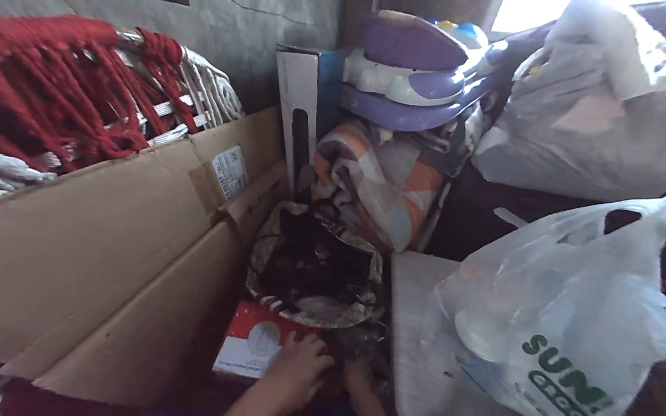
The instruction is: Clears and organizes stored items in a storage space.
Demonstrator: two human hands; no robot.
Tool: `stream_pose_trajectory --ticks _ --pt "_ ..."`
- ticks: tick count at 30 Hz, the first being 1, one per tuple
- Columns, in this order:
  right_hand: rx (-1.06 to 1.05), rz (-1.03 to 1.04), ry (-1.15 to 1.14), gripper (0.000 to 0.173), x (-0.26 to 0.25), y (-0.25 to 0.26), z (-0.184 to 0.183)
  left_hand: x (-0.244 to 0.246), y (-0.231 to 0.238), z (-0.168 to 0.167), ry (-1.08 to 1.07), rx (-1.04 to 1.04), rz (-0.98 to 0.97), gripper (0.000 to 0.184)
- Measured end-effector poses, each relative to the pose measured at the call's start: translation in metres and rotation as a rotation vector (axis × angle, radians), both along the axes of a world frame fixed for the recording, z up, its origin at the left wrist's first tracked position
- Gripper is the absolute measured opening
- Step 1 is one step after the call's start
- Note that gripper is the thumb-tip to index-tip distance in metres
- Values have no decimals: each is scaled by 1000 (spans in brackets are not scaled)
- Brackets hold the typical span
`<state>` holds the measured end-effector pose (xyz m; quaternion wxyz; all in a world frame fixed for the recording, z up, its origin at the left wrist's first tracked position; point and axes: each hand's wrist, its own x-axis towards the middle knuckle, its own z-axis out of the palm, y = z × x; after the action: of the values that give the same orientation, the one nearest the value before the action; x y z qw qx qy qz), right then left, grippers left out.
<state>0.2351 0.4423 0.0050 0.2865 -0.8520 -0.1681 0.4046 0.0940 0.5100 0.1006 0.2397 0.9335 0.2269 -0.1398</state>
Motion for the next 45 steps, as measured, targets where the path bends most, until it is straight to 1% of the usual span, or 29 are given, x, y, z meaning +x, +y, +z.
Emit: stream_pose_trajectory --ticks 2,4,6,8,9,11,13,17,19,21,22,25,26,29,31,32,34,36,37,39,40,42,43,45 --pt "27 -19 10 78 1 2 1 -4 -2 -14 73 69 9 38" --pt "42 -27 -77 71 2 0 -1 -4 -3 -13 144 89 38 41" --pt "-40 28 -171 63 5 -1 2 -2 -6 -7 201 85 45 46" --pt "-37 10 -219 53 6 -1 -3 -2 -7 -5 217 86 38 51" --pt "-6 -1 -235 46 7 -2 -5 -3 -7 -5 206 87 35 51" --pt "52 29 -264 37 8 -5 -8 -9 -2 -8 155 101 35 42" --pt "122 87 -257 35 5 -10 -10 -17 5 -8 128 100 42 38" --pt "220 248 -251 41 -2 -22 1 -27 19 0 126 63 76 34" --pt "179 296 -271 40 -3 -22 6 -30 22 2 119 48 101 32" --pt "88 246 -283 40 -5 -17 9 -34 23 4 116 29 127 33" --pt "42 191 -273 44 -4 -13 7 -36 24 5 117 23 134 33" --pt "-101 107 -163 70 -1 -3 7 -42 26 8 126 0 137 33" --pt "-120 113 -114 71 1 -1 6 -44 26 10 128 -8 135 33" --pt "-92 239 -66 58 6 3 -5 -52 26 10 89 -5 135 32" --pt "-55 319 -27 57 5 -1 -7 -55 23 7 52 -2 138 31" --pt "-73 343 -10 59 6 -1 -5 -54 21 6 41 3 140 31" --pt "-113 350 -21 67 7 0 -2 -50 20 3 49 18 138 32" --pt "-138 334 -75 84 8 1 4 -47 18 0 63 22 139 33" --pt "-131 339 -81 86 8 2 7 -46 18 -2 66 20 139 33" --pt "-28 370 -46 68 8 4 2 -46 17 -2 67 17 136 34" --pt "30 389 -9 63 8 7 -8 -49 17 -1 63 15 136 35" --pt "74 381 63 59 7 16 -26 -55 18 2 47 5 136 34" --pt "72 384 86 58 5 17 -26 -60 19 4 28 3 135 33" --pt "75 389 75 65 4 11 -32 -71 19 3 -26 13 127 30"
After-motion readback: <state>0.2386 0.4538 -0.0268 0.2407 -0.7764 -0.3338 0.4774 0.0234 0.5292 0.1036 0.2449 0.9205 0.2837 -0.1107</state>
